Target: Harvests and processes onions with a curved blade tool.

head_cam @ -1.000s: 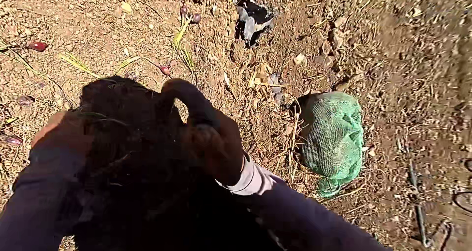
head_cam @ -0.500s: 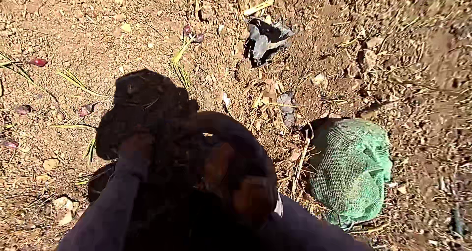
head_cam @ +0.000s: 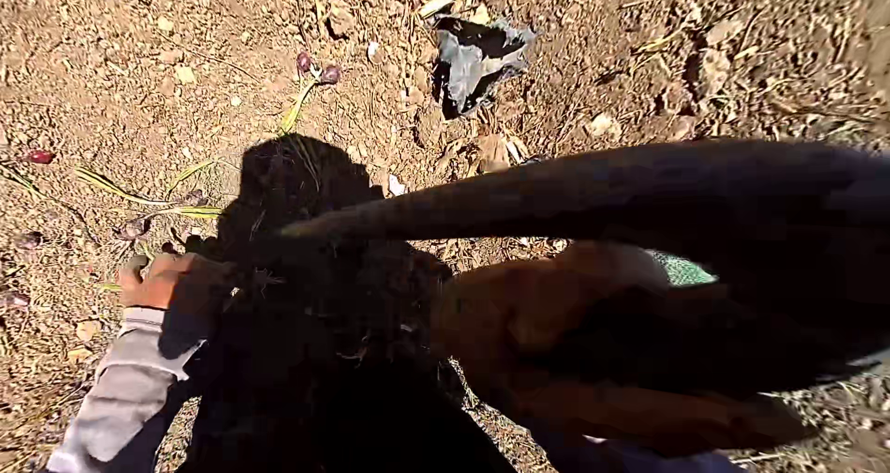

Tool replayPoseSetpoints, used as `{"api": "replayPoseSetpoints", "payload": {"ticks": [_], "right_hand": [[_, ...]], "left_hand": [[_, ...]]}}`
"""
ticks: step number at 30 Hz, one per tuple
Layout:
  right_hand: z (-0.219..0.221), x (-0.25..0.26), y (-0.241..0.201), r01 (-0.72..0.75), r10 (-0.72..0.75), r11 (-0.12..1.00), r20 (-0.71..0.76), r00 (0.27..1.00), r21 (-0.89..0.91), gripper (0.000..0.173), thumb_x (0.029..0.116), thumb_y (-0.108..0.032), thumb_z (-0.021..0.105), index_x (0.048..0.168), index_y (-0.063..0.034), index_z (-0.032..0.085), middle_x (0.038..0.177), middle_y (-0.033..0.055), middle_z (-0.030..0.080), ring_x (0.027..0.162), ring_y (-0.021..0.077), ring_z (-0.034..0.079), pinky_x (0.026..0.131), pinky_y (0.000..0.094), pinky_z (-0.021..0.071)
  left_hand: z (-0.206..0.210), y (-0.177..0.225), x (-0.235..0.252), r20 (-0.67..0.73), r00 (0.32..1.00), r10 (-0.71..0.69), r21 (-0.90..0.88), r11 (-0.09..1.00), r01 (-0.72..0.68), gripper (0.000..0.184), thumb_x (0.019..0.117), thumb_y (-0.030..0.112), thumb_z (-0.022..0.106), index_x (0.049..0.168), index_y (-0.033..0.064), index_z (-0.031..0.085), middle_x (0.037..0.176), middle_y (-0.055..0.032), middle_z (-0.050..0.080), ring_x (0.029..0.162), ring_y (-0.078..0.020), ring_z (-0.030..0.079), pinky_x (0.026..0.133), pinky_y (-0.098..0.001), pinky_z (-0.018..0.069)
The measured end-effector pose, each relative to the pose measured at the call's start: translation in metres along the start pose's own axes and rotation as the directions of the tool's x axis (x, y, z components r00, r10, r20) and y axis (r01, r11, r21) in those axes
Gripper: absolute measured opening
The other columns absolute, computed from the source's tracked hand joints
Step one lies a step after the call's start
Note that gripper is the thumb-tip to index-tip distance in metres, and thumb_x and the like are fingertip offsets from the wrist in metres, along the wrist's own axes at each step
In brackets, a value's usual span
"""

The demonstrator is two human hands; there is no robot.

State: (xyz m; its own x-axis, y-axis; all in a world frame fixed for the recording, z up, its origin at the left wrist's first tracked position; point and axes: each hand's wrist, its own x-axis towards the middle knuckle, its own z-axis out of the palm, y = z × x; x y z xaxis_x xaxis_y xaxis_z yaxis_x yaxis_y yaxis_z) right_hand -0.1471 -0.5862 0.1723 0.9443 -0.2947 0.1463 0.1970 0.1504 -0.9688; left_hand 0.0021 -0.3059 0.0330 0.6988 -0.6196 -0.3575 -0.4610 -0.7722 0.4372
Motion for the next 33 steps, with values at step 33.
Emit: {"api": "replayPoseSetpoints", "payload": {"ticks": [33], "right_hand": [[-0.043, -0.029, 0.03, -0.078, 0.043, 0.99, -0.28, 0.959, -0.115, 0.042, 0.1015, -0.056, 0.051, 0.115, -0.0181, 0.064, 0.069, -0.008, 0.058, 0.054, -0.0004, 0.053, 0.047, 0.0185, 0.0475]], "left_hand": [[0.079, 0.152, 0.093, 0.024, 0.997, -0.067, 0.09, 0.994, 0.064, 0.023, 0.0943, 0.017, 0.073, 0.108, -0.0006, 0.077, 0.12, -0.0301, 0.068, 0.118, -0.0559, 0.059, 0.097, -0.0779, 0.0395]]}}
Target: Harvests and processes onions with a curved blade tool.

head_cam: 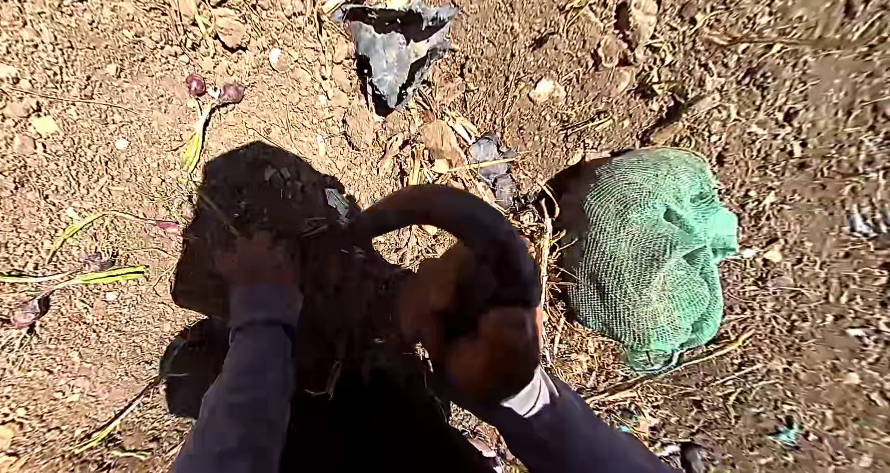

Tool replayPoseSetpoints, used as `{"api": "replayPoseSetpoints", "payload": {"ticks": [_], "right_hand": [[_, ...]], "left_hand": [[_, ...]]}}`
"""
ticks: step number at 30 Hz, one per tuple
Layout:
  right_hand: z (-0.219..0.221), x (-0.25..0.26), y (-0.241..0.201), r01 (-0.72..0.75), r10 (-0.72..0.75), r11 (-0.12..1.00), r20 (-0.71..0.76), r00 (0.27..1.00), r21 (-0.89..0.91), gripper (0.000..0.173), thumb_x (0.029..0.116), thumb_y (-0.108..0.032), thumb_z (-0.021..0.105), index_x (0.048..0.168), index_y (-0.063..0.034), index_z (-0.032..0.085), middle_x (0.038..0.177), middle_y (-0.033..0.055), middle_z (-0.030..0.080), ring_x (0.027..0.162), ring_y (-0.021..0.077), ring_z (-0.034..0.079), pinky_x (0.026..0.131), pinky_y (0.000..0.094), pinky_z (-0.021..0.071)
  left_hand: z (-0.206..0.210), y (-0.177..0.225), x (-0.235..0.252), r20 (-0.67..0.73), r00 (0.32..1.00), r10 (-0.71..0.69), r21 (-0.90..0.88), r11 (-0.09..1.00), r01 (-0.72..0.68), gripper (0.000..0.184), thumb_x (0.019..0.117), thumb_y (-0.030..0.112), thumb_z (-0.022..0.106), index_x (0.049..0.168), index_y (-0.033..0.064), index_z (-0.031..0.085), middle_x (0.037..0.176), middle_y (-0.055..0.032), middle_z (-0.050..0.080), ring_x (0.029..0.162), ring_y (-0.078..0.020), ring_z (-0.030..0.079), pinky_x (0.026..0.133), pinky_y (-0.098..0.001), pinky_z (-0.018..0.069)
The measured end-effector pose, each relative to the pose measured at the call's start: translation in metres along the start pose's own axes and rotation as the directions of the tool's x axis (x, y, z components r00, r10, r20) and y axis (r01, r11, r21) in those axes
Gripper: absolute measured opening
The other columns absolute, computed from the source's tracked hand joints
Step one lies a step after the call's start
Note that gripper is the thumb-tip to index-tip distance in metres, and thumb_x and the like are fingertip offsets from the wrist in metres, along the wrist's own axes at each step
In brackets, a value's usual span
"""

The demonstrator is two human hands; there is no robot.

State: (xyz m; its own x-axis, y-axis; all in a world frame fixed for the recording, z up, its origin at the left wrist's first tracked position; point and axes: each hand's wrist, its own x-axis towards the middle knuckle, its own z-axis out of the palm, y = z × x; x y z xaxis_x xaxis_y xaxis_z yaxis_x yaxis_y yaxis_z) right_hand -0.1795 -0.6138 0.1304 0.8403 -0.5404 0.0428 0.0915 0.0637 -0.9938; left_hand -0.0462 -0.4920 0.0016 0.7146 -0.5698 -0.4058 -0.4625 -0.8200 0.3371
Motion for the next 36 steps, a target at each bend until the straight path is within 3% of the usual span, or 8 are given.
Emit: {"api": "replayPoseSetpoints", "payload": {"ticks": [7, 12, 16, 20, 26, 29, 33, 36], "right_hand": [[-0.039, -0.001, 0.045, 0.061, -0.112, 0.959, -0.173, 0.979, -0.278, 0.043, 0.1005, -0.062, 0.049, 0.098, -0.0207, 0.063, 0.064, -0.0143, 0.056, 0.053, -0.004, 0.052, 0.048, 0.0192, 0.0472], [-0.031, 0.003, -0.036, 0.121, -0.104, 0.987, -0.158, 0.982, 0.105, 0.028, 0.0977, -0.047, 0.061, 0.098, -0.0189, 0.063, 0.067, -0.0053, 0.06, 0.053, 0.0051, 0.057, 0.049, 0.0223, 0.0508], [-0.03, 0.025, 0.059, 0.483, -0.483, 0.875, -0.074, 0.873, -0.015, 0.037, 0.1007, -0.032, 0.061, 0.111, 0.0034, 0.061, 0.085, -0.0036, 0.067, 0.074, -0.003, 0.062, 0.063, 0.0136, 0.0525], [0.0, 0.041, 0.072, -0.174, 0.037, 0.888, -0.313, 0.949, -0.426, 0.045, 0.0977, -0.033, 0.057, 0.102, 0.0114, 0.065, 0.063, 0.0056, 0.06, 0.05, 0.0076, 0.054, 0.05, 0.029, 0.0503], [-0.02, 0.006, 0.014, 0.101, -0.101, 0.995, -0.238, 0.966, -0.01, 0.037, 0.0967, -0.058, 0.059, 0.1, -0.021, 0.062, 0.069, -0.0101, 0.058, 0.055, -0.0019, 0.054, 0.048, 0.0175, 0.0476], [-0.022, 0.019, 0.09, 0.373, -0.406, 0.909, -0.188, 0.894, -0.187, 0.035, 0.098, -0.037, 0.065, 0.091, -0.0036, 0.06, 0.068, -0.0011, 0.061, 0.056, 0.0, 0.058, 0.047, 0.0187, 0.0485], [-0.009, 0.028, 0.066, -0.072, -0.027, 0.932, -0.264, 0.964, -0.356, 0.038, 0.0979, -0.031, 0.057, 0.091, 0.006, 0.062, 0.063, 0.0049, 0.06, 0.053, 0.0059, 0.057, 0.051, 0.026, 0.0508], [-0.026, 0.005, 0.013, 0.003, -0.038, 0.992, -0.271, 0.962, -0.129, 0.036, 0.1017, -0.051, 0.054, 0.099, -0.0152, 0.059, 0.065, -0.0082, 0.056, 0.051, -0.0002, 0.053, 0.045, 0.0194, 0.0481]], "left_hand": [[-0.036, -0.055, 0.003, 0.005, 0.95, 0.311, -0.05, 0.949, -0.311, 0.027, 0.0878, -0.01, 0.065, 0.109, 0.0007, 0.077, 0.125, -0.0325, 0.064, 0.121, -0.0622, 0.053, 0.091, -0.0813, 0.0408], [0.044, -0.21, 0.064, -0.214, 0.658, 0.722, 0.005, 0.674, -0.739, 0.019, 0.0959, 0.014, 0.062, 0.099, 0.0027, 0.076, 0.114, -0.0228, 0.07, 0.118, -0.0495, 0.059, 0.106, -0.0664, 0.0425], [-0.067, -0.076, 0.048, 0.214, 0.929, 0.3, -0.045, 0.954, -0.298, 0.017, 0.0964, -0.005, 0.065, 0.109, -0.0101, 0.075, 0.107, -0.0321, 0.071, 0.111, -0.0507, 0.065, 0.103, -0.0635, 0.0457], [-0.113, -0.025, 0.08, 0.019, 0.775, 0.631, -0.118, 0.771, -0.625, 0.02, 0.0929, -0.003, 0.068, 0.111, -0.0046, 0.076, 0.094, -0.0313, 0.069, 0.089, -0.0522, 0.067, 0.08, -0.0715, 0.0488], [-0.067, 0.003, 0.118, 0.144, 0.793, 0.592, 0.026, 0.798, -0.602, 0.015, 0.091, 0.016, 0.08, 0.099, 0.0032, 0.079, 0.108, -0.0264, 0.073, 0.104, -0.0529, 0.067, 0.084, -0.0772, 0.0484], [-0.076, 0.038, 0.107, 0.177, 0.831, 0.527, 0.03, 0.841, -0.539, 0.014, 0.0915, 0.011, 0.077, 0.103, 0.0028, 0.078, 0.119, -0.03, 0.067, 0.117, -0.0576, 0.058, 0.09, -0.0816, 0.0402], [-0.053, 0.09, 0.101, 0.237, 0.922, 0.307, 0.186, 0.917, -0.353, 0.031, 0.0977, 0.014, 0.067, 0.123, -0.0028, 0.067, 0.136, -0.0315, 0.059, 0.136, -0.056, 0.044, 0.116, -0.0741, 0.0218], [-0.012, 0.093, 0.085, 0.373, 0.898, 0.234, 0.138, 0.943, -0.303, 0.042, 0.0991, 0.001, 0.061, 0.14, -0.0059, 0.057, 0.15, -0.0282, 0.052, 0.15, -0.0481, 0.034, 0.124, -0.0685, 0.0032]]}}
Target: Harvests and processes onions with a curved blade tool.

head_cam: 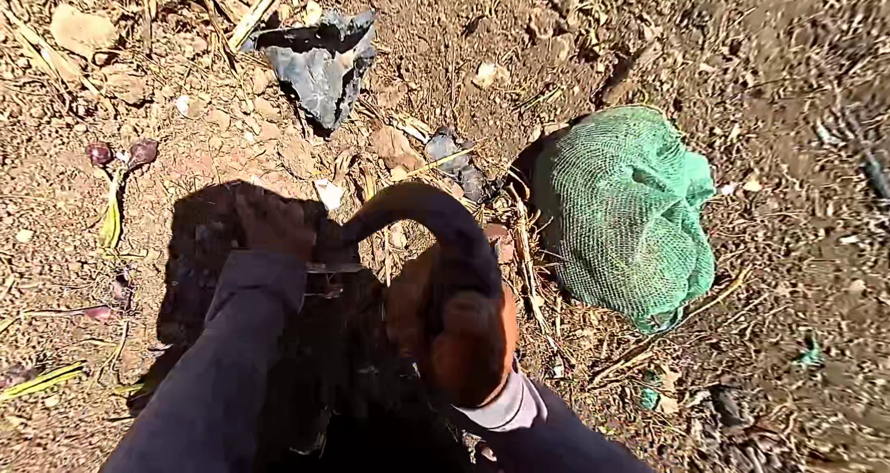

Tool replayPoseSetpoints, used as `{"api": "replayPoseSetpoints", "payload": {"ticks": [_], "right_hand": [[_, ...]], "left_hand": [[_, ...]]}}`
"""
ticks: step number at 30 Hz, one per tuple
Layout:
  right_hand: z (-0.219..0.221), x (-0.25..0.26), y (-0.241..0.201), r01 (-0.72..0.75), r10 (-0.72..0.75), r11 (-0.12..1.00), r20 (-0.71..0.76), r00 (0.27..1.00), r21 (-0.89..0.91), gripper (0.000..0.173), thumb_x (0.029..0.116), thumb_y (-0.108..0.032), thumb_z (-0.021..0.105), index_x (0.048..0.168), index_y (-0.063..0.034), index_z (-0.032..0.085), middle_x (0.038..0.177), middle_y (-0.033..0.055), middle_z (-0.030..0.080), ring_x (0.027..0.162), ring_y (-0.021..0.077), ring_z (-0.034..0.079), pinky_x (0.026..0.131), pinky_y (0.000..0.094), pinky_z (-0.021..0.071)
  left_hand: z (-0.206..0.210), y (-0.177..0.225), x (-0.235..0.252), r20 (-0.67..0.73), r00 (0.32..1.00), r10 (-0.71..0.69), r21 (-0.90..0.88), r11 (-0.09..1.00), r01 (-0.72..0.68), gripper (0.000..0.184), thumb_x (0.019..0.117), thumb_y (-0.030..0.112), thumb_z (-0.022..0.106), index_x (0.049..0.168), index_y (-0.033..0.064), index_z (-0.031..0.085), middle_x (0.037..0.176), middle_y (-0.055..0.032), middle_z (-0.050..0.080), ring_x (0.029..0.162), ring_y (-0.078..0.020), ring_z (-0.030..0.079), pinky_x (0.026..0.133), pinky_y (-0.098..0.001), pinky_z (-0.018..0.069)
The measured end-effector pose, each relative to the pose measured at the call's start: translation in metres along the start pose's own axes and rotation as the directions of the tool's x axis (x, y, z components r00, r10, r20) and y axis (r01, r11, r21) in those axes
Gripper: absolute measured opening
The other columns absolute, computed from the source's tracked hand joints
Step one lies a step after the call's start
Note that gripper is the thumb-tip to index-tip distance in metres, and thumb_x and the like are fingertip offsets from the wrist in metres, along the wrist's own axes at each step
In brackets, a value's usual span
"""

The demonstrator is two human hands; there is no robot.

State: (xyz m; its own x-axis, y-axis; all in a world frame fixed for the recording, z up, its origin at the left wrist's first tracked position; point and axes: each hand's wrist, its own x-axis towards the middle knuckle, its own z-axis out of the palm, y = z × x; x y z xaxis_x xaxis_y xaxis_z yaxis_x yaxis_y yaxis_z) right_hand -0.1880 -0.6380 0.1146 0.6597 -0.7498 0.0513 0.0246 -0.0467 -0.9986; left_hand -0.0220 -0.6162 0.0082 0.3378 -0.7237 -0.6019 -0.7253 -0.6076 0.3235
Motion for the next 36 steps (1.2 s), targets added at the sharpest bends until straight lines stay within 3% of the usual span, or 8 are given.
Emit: {"api": "replayPoseSetpoints", "payload": {"ticks": [4, 6, 12, 17, 25, 30, 33, 36], "right_hand": [[-0.026, -0.009, 0.015, 0.125, -0.125, 0.992, 0.005, 0.992, -0.034, 0.039, 0.0985, -0.06, 0.055, 0.106, -0.023, 0.064, 0.068, -0.0125, 0.059, 0.056, -0.0039, 0.055, 0.05, 0.0165, 0.0487], [-0.025, 0.003, 0.033, 0.088, -0.091, 0.986, -0.015, 0.996, -0.143, 0.045, 0.1005, -0.061, 0.05, 0.099, -0.018, 0.063, 0.066, -0.0124, 0.058, 0.057, -0.0032, 0.056, 0.052, 0.0197, 0.0503], [-0.012, 0.038, -0.024, 0.183, -0.177, 0.967, -0.051, 0.983, 0.177, 0.031, 0.098, -0.054, 0.059, 0.097, -0.023, 0.062, 0.066, -0.0102, 0.059, 0.053, 0.0008, 0.054, 0.047, 0.02, 0.0478], [0.01, 0.078, 0.073, 0.079, -0.101, 0.921, -0.038, 0.994, -0.382, 0.032, 0.0965, -0.022, 0.058, 0.097, 0.0095, 0.063, 0.067, 0.0058, 0.061, 0.056, 0.0058, 0.056, 0.054, 0.0266, 0.0501], [0.004, 0.051, 0.033, 0.05, -0.061, 0.994, -0.108, 0.992, -0.101, 0.022, 0.1025, -0.031, 0.055, 0.096, -0.0103, 0.059, 0.064, -0.0086, 0.055, 0.051, 0.0002, 0.052, 0.047, 0.0204, 0.0478], [-0.028, 0.019, -0.009, 0.044, -0.037, 0.997, 0.109, 0.993, -0.067, 0.034, 0.1002, -0.052, 0.057, 0.104, -0.0183, 0.064, 0.069, -0.0095, 0.06, 0.058, -0.0029, 0.057, 0.051, 0.0166, 0.0507], [-0.008, 0.022, 0.062, 0.07, -0.02, 0.933, 0.143, 0.99, -0.354, 0.041, 0.0979, -0.04, 0.059, 0.091, 0.0003, 0.065, 0.07, 0.0007, 0.065, 0.064, -0.0012, 0.062, 0.06, 0.0199, 0.054], [0.033, 0.033, 0.06, -0.161, 0.284, 0.835, 0.162, 0.945, -0.526, 0.042, 0.0954, -0.037, 0.063, 0.097, 0.0044, 0.067, 0.069, 0.0112, 0.067, 0.059, 0.0186, 0.066, 0.056, 0.0396, 0.0556]], "left_hand": [[0.0, -0.027, -0.003, -0.081, 0.979, 0.186, 0.036, 0.982, -0.183, 0.018, 0.0962, 0.011, 0.072, 0.112, 0.0078, 0.079, 0.139, -0.0194, 0.063, 0.141, -0.0495, 0.044, 0.114, -0.0824, 0.0111], [-0.028, -0.063, -0.006, -0.317, 0.943, 0.096, -0.011, 0.994, -0.105, 0.023, 0.0999, 0.016, 0.066, 0.114, 0.0005, 0.075, 0.125, -0.0298, 0.067, 0.125, -0.0575, 0.055, 0.1, -0.0825, 0.0325], [-0.071, -0.137, 0.015, -0.377, 0.878, -0.295, -0.048, 0.953, 0.3, 0.045, 0.0987, 0.005, 0.062, 0.136, -0.0145, 0.046, 0.128, -0.0521, 0.049, 0.124, -0.0748, 0.043, 0.093, -0.0897, 0.0313], [-0.082, -0.139, 0.013, -0.388, 0.917, -0.094, -0.134, 0.99, 0.044, 0.027, 0.1064, 0.004, 0.053, 0.124, -0.0153, 0.061, 0.122, -0.0466, 0.059, 0.119, -0.0658, 0.055, 0.103, -0.0773, 0.0366], [-0.013, -0.018, 0.081, -0.358, 0.899, 0.253, 0.128, 0.967, -0.222, 0.017, 0.088, 0.018, 0.074, 0.088, 0.0011, 0.075, 0.096, -0.0293, 0.072, 0.098, -0.0553, 0.067, 0.09, -0.0805, 0.0434], [-0.005, 0.017, 0.058, 0.039, 0.982, 0.184, 0.058, 0.981, -0.186, 0.028, 0.0995, 0.005, 0.061, 0.125, -0.0038, 0.068, 0.145, -0.0273, 0.056, 0.142, -0.0516, 0.042, 0.116, -0.0729, 0.0234], [0.007, -0.038, 0.017, -0.332, 0.856, 0.397, -0.043, 0.9, -0.434, 0.025, 0.0902, 0.0, 0.07, 0.114, 0.0021, 0.076, 0.127, -0.0318, 0.065, 0.123, -0.058, 0.056, 0.105, -0.0797, 0.0334], [0.045, -0.121, -0.082, -0.581, 0.806, 0.108, -0.197, 0.943, -0.269, 0.024, 0.0953, 0.01, 0.061, 0.111, 0.001, 0.076, 0.117, -0.0296, 0.068, 0.11, -0.0526, 0.064, 0.093, -0.07, 0.0493]]}}
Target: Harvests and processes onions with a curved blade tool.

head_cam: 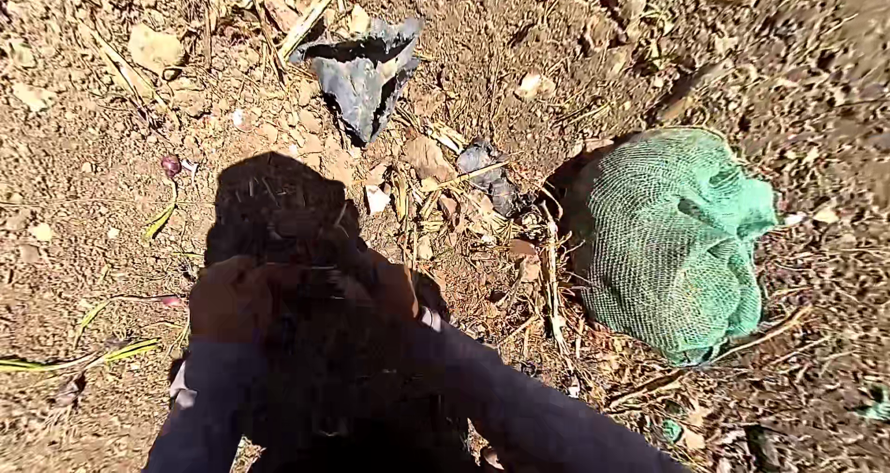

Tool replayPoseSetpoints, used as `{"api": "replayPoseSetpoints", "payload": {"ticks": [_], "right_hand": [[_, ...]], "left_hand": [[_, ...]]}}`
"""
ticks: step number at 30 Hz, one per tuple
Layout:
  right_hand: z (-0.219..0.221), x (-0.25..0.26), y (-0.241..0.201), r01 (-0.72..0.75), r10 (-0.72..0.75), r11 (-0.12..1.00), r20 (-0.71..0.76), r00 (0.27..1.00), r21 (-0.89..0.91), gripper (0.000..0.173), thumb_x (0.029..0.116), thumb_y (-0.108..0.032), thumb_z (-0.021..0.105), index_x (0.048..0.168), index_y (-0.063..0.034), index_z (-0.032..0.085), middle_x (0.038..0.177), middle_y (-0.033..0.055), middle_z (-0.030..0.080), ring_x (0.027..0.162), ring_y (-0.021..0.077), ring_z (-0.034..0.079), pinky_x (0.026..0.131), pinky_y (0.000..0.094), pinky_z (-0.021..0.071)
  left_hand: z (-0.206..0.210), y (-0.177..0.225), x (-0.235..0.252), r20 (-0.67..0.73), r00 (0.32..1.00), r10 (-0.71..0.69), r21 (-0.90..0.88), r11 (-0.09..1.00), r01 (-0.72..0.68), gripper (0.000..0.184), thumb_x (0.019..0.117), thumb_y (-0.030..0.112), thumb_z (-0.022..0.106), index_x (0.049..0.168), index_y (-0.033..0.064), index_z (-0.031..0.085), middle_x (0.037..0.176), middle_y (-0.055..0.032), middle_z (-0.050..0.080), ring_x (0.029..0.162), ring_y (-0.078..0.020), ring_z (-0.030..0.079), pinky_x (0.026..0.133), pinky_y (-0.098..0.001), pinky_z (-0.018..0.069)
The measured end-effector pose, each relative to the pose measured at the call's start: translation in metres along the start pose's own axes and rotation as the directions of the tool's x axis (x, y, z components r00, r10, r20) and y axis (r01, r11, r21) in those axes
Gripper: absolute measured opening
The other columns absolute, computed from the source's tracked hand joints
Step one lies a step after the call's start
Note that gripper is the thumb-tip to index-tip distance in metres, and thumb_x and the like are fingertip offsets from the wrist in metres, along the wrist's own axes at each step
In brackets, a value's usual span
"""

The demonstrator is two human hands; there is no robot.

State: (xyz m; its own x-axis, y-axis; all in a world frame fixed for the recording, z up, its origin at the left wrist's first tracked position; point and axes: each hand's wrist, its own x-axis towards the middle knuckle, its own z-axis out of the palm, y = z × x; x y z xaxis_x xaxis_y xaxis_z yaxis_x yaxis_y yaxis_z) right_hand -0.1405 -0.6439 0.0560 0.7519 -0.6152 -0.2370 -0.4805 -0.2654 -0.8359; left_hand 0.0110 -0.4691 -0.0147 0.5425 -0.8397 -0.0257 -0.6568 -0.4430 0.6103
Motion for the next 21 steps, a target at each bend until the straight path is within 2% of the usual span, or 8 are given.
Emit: {"api": "replayPoseSetpoints", "payload": {"ticks": [1, 3, 5, 8, 9, 12, 17, 21], "right_hand": [[0.005, 0.003, -0.012, -0.096, 0.098, 0.995, 0.077, 0.992, -0.028, 0.042, 0.096, -0.036, 0.064, 0.104, 0.0057, 0.067, 0.073, 0.0163, 0.068, 0.064, 0.0284, 0.068, 0.06, 0.0498, 0.0558], [0.012, 0.016, -0.021, -0.177, 0.19, 0.98, 0.157, 0.969, -0.096, 0.046, 0.0983, -0.036, 0.064, 0.114, 0.0072, 0.066, 0.081, 0.0225, 0.07, 0.074, 0.0393, 0.071, 0.069, 0.06, 0.0561], [0.018, 0.018, -0.018, -0.228, 0.267, 0.953, 0.205, 0.942, -0.197, 0.047, 0.1015, -0.037, 0.061, 0.12, 0.007, 0.064, 0.088, 0.0261, 0.07, 0.081, 0.0439, 0.071, 0.075, 0.0629, 0.0552], [0.027, 0.027, -0.013, -0.275, 0.35, 0.903, 0.194, 0.916, -0.332, 0.048, 0.1028, -0.036, 0.061, 0.125, 0.0066, 0.062, 0.102, 0.0308, 0.07, 0.097, 0.049, 0.069, 0.087, 0.0666, 0.0524], [0.029, 0.027, -0.008, -0.28, 0.363, 0.886, 0.177, 0.915, -0.369, 0.05, 0.1031, -0.038, 0.06, 0.127, 0.0063, 0.061, 0.106, 0.032, 0.069, 0.102, 0.0498, 0.068, 0.09, 0.0674, 0.0502], [0.035, 0.024, 0.011, -0.282, 0.34, 0.887, 0.104, 0.935, -0.365, 0.048, 0.1033, -0.032, 0.061, 0.129, 0.0083, 0.061, 0.116, 0.034, 0.067, 0.113, 0.0493, 0.064, 0.101, 0.0647, 0.046], [0.038, 0.018, 0.0, -0.238, 0.233, 0.907, -0.058, 0.971, -0.347, 0.043, 0.1053, -0.025, 0.058, 0.122, 0.0147, 0.061, 0.104, 0.0409, 0.065, 0.101, 0.0563, 0.064, 0.091, 0.0695, 0.045], [0.025, 0.014, 0.016, -0.116, 0.111, 0.92, -0.037, 0.993, -0.375, 0.048, 0.1067, -0.023, 0.052, 0.118, 0.0233, 0.056, 0.103, 0.0466, 0.06, 0.099, 0.0598, 0.061, 0.092, 0.0711, 0.0417]], "left_hand": [[-0.021, -0.012, -0.045, -0.07, 0.976, -0.207, -0.03, 0.978, 0.206, 0.023, 0.096, 0.014, 0.061, 0.105, 0.0014, 0.077, 0.111, -0.0255, 0.07, 0.108, -0.0463, 0.065, 0.094, -0.0633, 0.0495], [-0.087, -0.007, -0.118, -0.002, 0.82, -0.572, -0.057, 0.819, 0.571, 0.022, 0.0934, 0.011, 0.061, 0.104, -0.0031, 0.074, 0.111, -0.0265, 0.069, 0.108, -0.044, 0.064, 0.095, -0.0624, 0.0481], [-0.156, 0.01, -0.201, 0.137, 0.738, -0.661, 0.126, 0.751, 0.649, 0.027, 0.0881, 0.002, 0.064, 0.112, -0.0069, 0.074, 0.12, -0.0368, 0.065, 0.114, -0.0572, 0.061, 0.099, -0.0696, 0.047], [-0.252, 0.041, -0.268, 0.31, 0.314, -0.897, 0.343, 0.414, 0.843, 0.039, 0.0985, 0.014, 0.063, 0.133, -0.0034, 0.065, 0.141, -0.0342, 0.055, 0.137, -0.0509, 0.049, 0.117, -0.0588, 0.0372], [-0.275, 0.046, -0.287, 0.307, 0.25, -0.918, 0.366, 0.356, 0.86, 0.04, 0.0997, 0.017, 0.063, 0.135, -0.003, 0.064, 0.142, -0.0336, 0.055, 0.139, -0.0502, 0.047, 0.119, -0.0586, 0.0349], [-0.314, 0.046, -0.34, 0.201, 0.32, -0.926, 0.301, 0.369, 0.879, 0.036, 0.0957, 0.013, 0.068, 0.127, -0.005, 0.068, 0.135, -0.0347, 0.06, 0.132, -0.0538, 0.052, 0.113, -0.0645, 0.0394], [-0.348, 0.007, -0.345, 0.132, 0.483, -0.866, 0.264, 0.5, 0.824, 0.031, 0.0952, 0.011, 0.069, 0.123, -0.001, 0.072, 0.127, -0.031, 0.066, 0.122, -0.0518, 0.061, 0.105, -0.0683, 0.0454], [-0.334, -0.056, -0.355, 0.184, 0.368, -0.911, 0.24, 0.405, 0.882, 0.036, 0.0979, 0.012, 0.069, 0.131, -0.0017, 0.067, 0.137, -0.033, 0.059, 0.128, -0.052, 0.056, 0.109, -0.0652, 0.0415]]}}
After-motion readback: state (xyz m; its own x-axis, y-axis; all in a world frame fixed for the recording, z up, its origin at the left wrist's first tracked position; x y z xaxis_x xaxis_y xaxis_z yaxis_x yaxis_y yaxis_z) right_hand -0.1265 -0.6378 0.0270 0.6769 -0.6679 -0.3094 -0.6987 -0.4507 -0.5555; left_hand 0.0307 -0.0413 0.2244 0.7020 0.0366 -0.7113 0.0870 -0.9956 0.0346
